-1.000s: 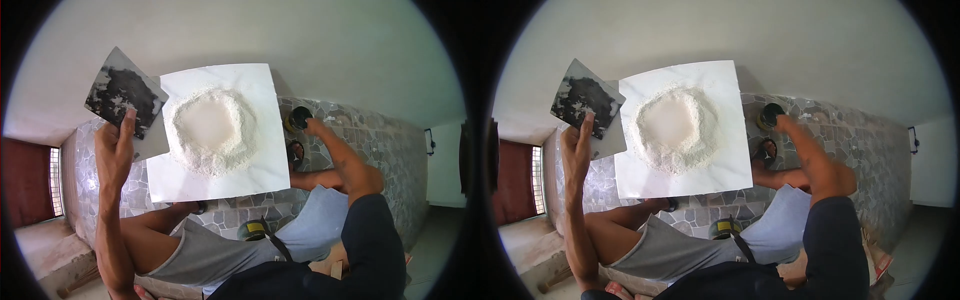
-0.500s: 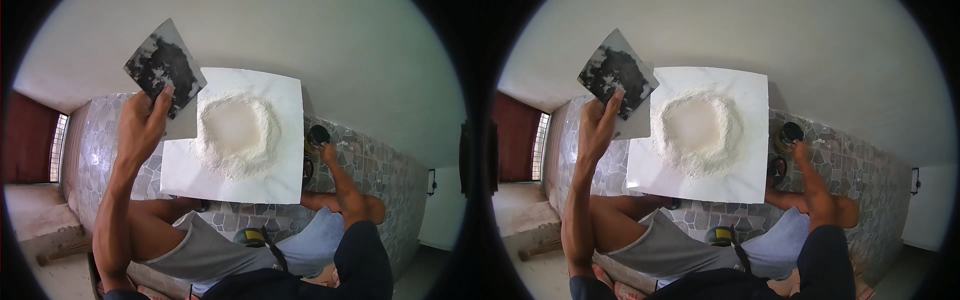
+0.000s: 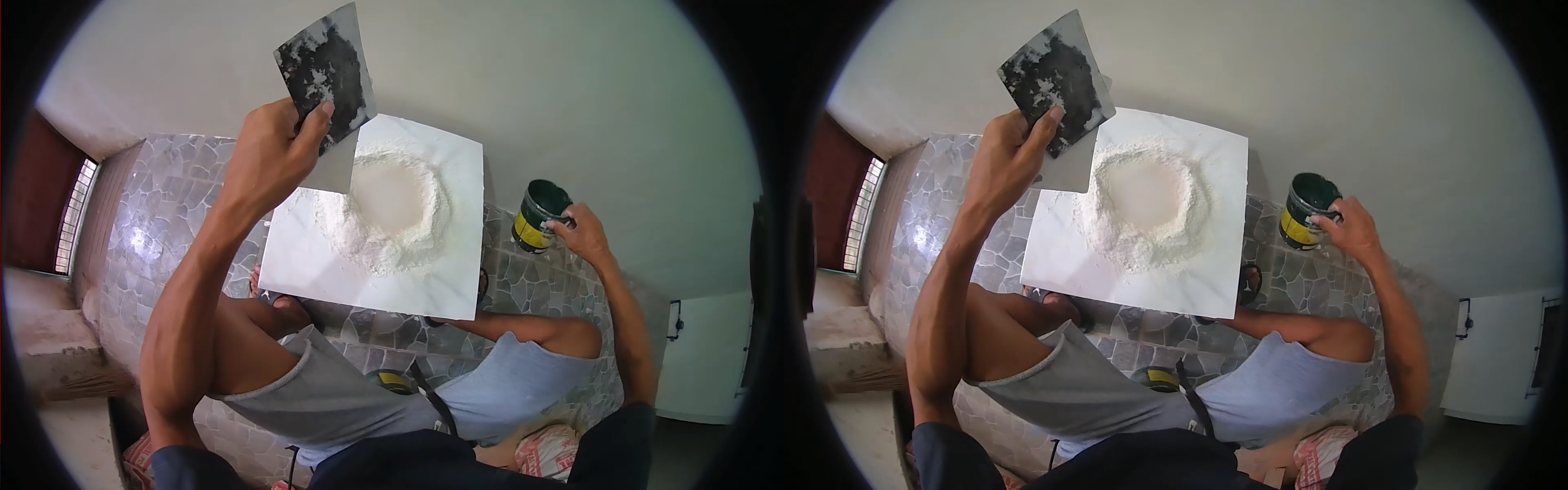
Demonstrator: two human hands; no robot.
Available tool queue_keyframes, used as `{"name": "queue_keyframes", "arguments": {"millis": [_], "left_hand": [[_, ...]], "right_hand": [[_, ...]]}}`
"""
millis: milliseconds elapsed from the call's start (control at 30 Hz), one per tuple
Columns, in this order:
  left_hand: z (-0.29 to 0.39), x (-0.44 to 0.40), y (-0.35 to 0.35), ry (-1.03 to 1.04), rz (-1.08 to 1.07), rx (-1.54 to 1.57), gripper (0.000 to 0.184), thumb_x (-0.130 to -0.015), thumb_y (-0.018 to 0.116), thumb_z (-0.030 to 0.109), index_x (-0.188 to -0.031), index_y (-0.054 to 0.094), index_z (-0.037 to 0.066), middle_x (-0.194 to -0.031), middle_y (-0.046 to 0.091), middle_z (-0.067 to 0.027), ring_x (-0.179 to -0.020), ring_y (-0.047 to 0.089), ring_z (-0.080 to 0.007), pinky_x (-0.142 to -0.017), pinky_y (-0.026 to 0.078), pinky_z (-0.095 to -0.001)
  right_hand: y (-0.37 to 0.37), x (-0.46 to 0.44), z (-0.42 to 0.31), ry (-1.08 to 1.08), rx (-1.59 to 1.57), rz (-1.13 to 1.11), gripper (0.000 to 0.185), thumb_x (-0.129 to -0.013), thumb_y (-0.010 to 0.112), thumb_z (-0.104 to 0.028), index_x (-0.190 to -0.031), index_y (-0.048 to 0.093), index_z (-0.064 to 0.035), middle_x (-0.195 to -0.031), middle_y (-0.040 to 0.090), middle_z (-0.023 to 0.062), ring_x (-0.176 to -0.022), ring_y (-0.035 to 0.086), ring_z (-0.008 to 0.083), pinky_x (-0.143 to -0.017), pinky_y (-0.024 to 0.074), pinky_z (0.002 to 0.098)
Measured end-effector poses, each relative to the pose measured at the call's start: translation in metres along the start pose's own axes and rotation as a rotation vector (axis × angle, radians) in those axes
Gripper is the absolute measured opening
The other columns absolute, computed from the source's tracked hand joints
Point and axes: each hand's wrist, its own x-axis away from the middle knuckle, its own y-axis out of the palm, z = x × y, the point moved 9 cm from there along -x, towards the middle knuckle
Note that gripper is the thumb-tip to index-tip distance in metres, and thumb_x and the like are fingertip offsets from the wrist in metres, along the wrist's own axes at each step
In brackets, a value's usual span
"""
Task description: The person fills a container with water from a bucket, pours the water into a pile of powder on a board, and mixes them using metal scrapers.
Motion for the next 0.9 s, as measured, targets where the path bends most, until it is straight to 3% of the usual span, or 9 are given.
{"name": "queue_keyframes", "arguments": {"millis": [333,900], "left_hand": [[0.004,0.005,-0.01,0.047,0.057,0.001,0.048,-0.098,0.058,0.031,-0.068,0.061,-0.007,-0.05,0.051,-0.013,-0.043,0.047,-0.0206,-0.045,0.036,-0.04],[0.004,0.011,-0.02,0.1,0.037,0.015,0.047,-0.097,0.058,0.029,-0.07,0.062,-0.008,-0.053,0.054,-0.0167,-0.045,0.052,-0.0257,-0.049,0.04,-0.0413]], "right_hand": [[-0.089,-0.02,-0.145,-0.381,0.076,-0.015,0.046,-0.075,0.085,-0.041,-0.087,0.063,-0.0027,-0.081,0.052,0.0083,-0.064,0.055,0.0206,-0.055,0.0477,0.0335],[-0.056,-0.046,-0.236,-0.596,0.265,-0.14,0.056,-0.072,0.082,-0.054,-0.084,0.063,-0.0029,-0.081,0.054,0.0143,-0.071,0.057,0.0289,-0.061,0.0462,0.0414]]}}
